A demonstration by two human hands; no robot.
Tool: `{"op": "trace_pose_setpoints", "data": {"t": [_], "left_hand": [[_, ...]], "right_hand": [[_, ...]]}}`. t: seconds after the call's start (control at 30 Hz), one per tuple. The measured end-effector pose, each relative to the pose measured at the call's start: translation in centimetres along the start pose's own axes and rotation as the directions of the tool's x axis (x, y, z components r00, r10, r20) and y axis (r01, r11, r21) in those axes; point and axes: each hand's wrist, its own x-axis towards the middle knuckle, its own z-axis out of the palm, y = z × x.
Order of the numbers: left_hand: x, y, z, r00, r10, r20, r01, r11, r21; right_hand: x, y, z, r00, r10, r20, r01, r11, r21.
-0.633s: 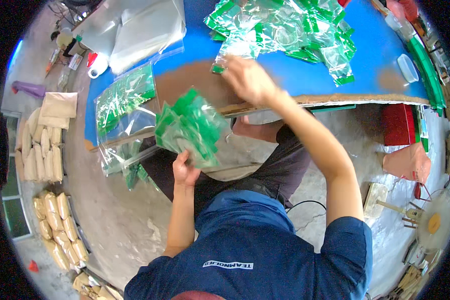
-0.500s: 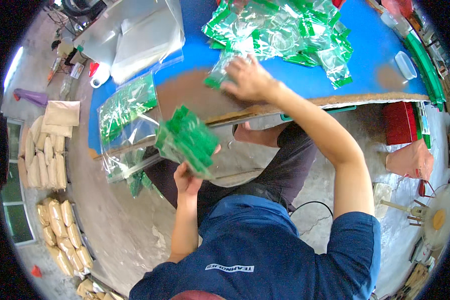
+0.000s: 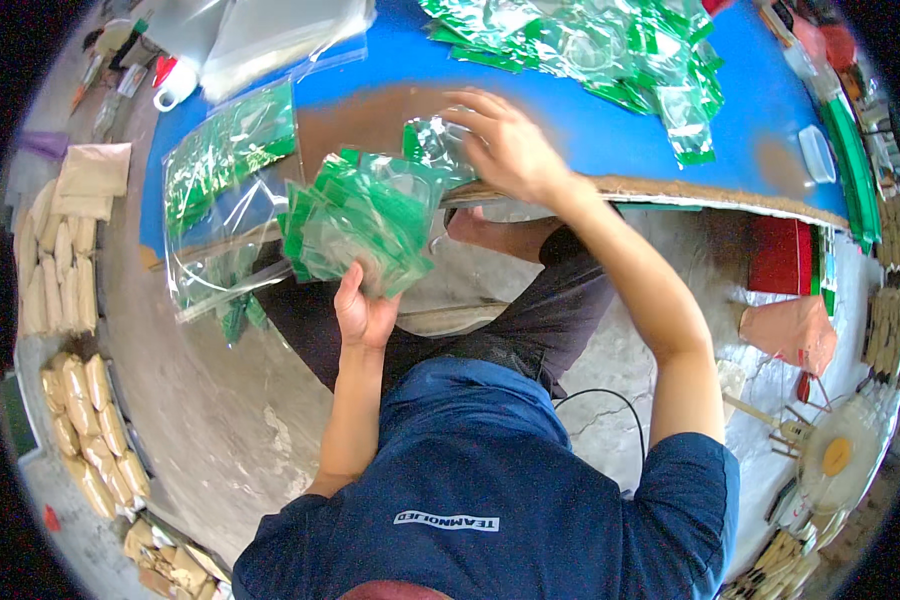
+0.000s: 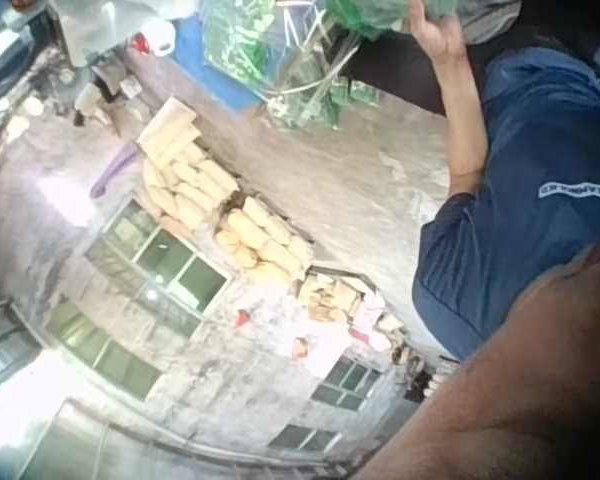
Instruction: Counting, organizing, and placing green plastic bags into larger clear plastic containers.
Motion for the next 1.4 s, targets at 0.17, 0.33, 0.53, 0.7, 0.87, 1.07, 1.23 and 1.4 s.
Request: {"op": "trace_pose_setpoints", "data": {"t": [0.17, 0.33, 0.53, 0.7, 0.87, 1.07, 1.23, 1.4], "left_hand": [[-1.2, 0.7, -1.1, 0.999, -0.018, 0.04, 0.017, 1.0, 0.01], [-1.9, 0.9, 2.6, 0.995, 0.065, -0.079, -0.035, 0.94, 0.34], [-1.7, -1.2, 5.4, 0.944, 0.299, -0.141, -0.157, 0.782, 0.603], [-1.6, -1.4, 3.1, 0.95, 0.296, 0.102, -0.302, 0.783, 0.544], [-1.1, 0.1, 2.2, 0.955, 0.227, 0.19, -0.29, 0.848, 0.445], [-1.0, 1.0, 5.0, 0.978, 0.16, 0.133, -0.208, 0.727, 0.655], [-2.1, 1.9, 3.4, 0.99, 0.121, 0.073, -0.141, 0.812, 0.566], [-1.6, 2.8, -1.5, 0.999, 0.015, 0.048, -0.028, 0.957, 0.29]], "right_hand": [[-4.5, -0.1, -2.9, 0.968, -0.081, 0.238, 0.137, 0.964, -0.228], [-5.5, -1.5, -5.4, 0.901, 0.425, -0.083, -0.422, 0.905, 0.053], [-2.7, -14.5, -2.2, 0.969, 0.161, 0.19, -0.144, 0.984, -0.104], [-2.6, -14.9, 0.9, 0.98, -0.016, 0.2, 0.003, 0.998, 0.065], [-1.8, -13.7, 1.9, 0.984, 0.08, 0.159, -0.134, 0.92, 0.369], [2.9, -12.3, -0.5, 0.676, 0.264, 0.688, -0.683, 0.574, 0.451], [9.3, 3.4, 0.0, 0.9, 0.404, -0.165, -0.401, 0.915, 0.05], [4.9, 10.1, 2.0, 0.995, 0.1, 0.025, -0.067, 0.807, -0.586]]}}
